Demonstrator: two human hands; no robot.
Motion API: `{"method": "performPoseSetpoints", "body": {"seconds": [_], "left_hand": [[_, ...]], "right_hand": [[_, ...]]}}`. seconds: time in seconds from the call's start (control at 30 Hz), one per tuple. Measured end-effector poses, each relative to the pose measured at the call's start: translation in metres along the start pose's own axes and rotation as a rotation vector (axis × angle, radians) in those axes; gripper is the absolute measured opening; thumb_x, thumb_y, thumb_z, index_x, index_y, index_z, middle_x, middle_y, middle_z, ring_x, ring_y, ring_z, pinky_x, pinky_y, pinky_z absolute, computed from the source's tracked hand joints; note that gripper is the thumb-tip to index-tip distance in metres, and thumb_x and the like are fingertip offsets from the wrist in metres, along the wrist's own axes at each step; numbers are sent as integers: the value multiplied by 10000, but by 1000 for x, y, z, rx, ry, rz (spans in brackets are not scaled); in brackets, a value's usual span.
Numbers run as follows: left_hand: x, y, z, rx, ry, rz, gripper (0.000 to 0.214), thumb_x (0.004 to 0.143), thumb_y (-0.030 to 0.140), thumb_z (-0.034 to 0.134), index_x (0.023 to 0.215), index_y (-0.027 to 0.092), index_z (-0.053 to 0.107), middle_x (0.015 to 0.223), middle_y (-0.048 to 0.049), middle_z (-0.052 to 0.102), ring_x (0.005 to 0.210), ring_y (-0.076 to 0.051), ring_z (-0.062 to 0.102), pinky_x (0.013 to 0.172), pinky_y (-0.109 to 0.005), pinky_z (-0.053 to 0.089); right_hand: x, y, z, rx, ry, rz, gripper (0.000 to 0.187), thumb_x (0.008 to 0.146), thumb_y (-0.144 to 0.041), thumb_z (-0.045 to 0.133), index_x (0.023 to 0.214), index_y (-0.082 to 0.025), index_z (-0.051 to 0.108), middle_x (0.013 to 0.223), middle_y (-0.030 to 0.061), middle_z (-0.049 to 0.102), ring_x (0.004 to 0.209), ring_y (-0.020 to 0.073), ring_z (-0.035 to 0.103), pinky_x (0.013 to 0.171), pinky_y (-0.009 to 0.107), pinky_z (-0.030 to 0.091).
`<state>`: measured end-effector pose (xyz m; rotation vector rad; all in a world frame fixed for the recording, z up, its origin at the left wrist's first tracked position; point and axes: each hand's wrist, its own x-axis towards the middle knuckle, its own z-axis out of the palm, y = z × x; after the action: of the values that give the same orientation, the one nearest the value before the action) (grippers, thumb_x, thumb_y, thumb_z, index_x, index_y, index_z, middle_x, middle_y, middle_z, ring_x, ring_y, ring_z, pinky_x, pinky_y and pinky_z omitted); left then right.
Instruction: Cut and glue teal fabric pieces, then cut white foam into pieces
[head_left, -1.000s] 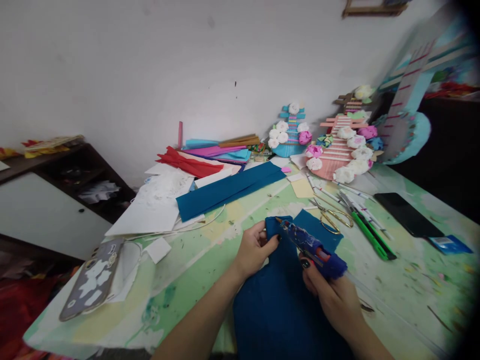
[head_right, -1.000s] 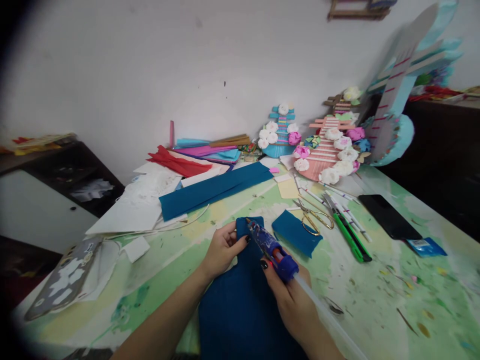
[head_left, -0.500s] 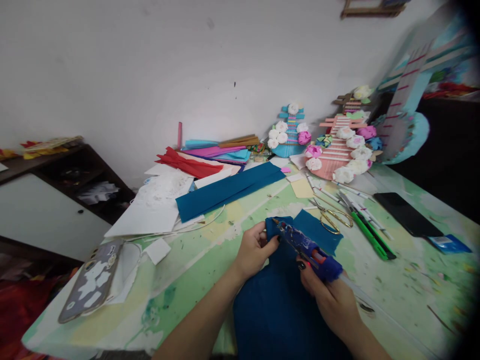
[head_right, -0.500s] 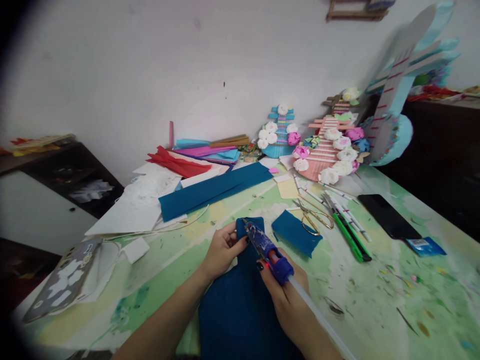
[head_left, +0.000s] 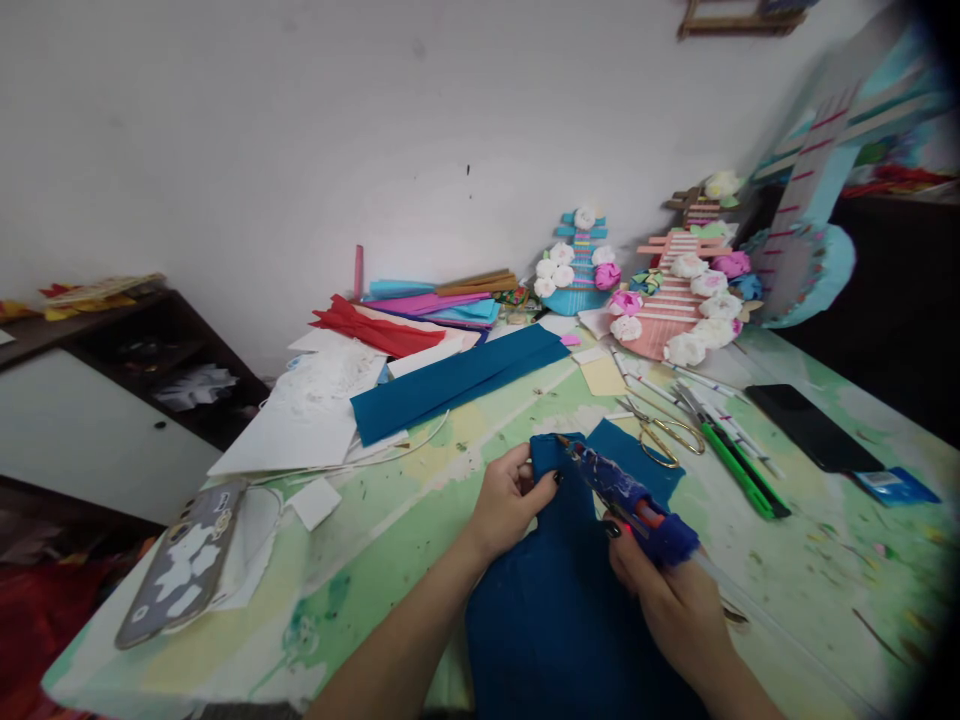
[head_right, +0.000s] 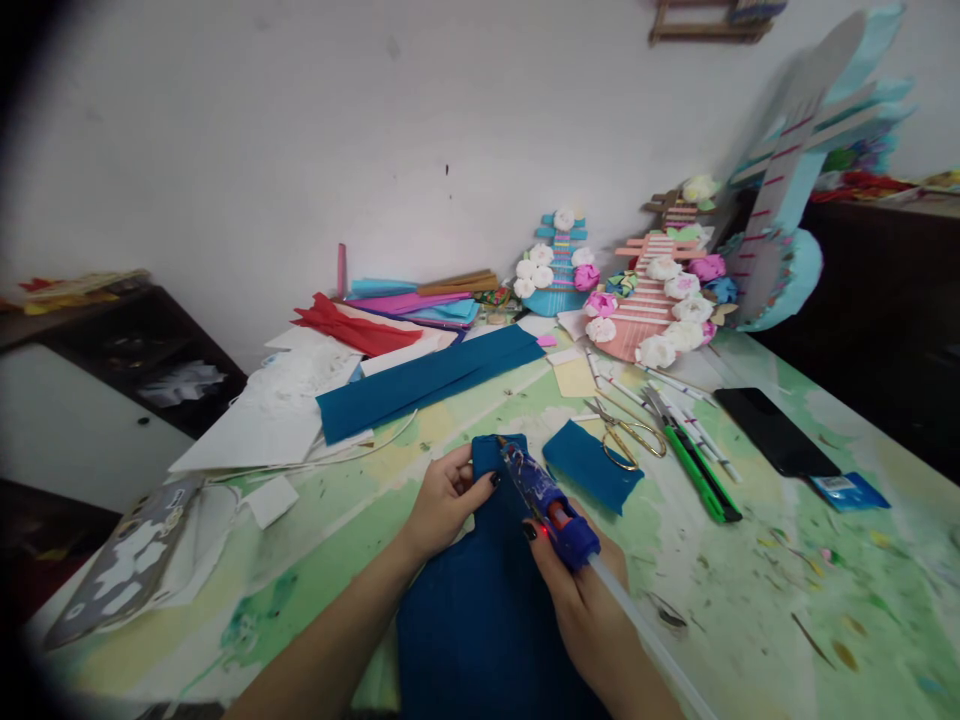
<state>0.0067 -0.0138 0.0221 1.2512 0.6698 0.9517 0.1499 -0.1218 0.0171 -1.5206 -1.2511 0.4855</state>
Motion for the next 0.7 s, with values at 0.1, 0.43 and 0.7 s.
{"method": "performPoseSetpoints", "body": {"seconds": [0.1, 0.43, 0.7], "left_hand": [[0, -1, 0, 16, 13, 2, 353, 756, 437, 696, 903, 124, 627, 674, -22, 598, 593, -118, 544, 579, -225, 444], [0, 2, 1, 4, -6, 1, 410, 745, 477, 700, 935, 122, 624, 685, -21, 606, 602, -120, 552, 592, -227, 442], [0, 1, 1, 6, -27, 12, 394, 754, 477, 700, 922, 131, 612, 699, -24, 613, 637, -138, 566, 617, -237, 443]], "right_hand": [[1, -2, -1, -26, -8, 40, 319, 860, -508, 548, 802, -204, 626, 561, 15, 511, 500, 176, 486, 468, 306, 410], [8, -13, -3, -99, -112, -79, 277, 898, -422, 508, 736, -206, 570, 520, -22, 479, 464, 133, 442, 460, 261, 376], [12, -21, 1, -113, -161, -186, 156, 907, -334, 513, 846, -209, 585, 690, 3, 615, 590, 145, 552, 555, 241, 444]]}}
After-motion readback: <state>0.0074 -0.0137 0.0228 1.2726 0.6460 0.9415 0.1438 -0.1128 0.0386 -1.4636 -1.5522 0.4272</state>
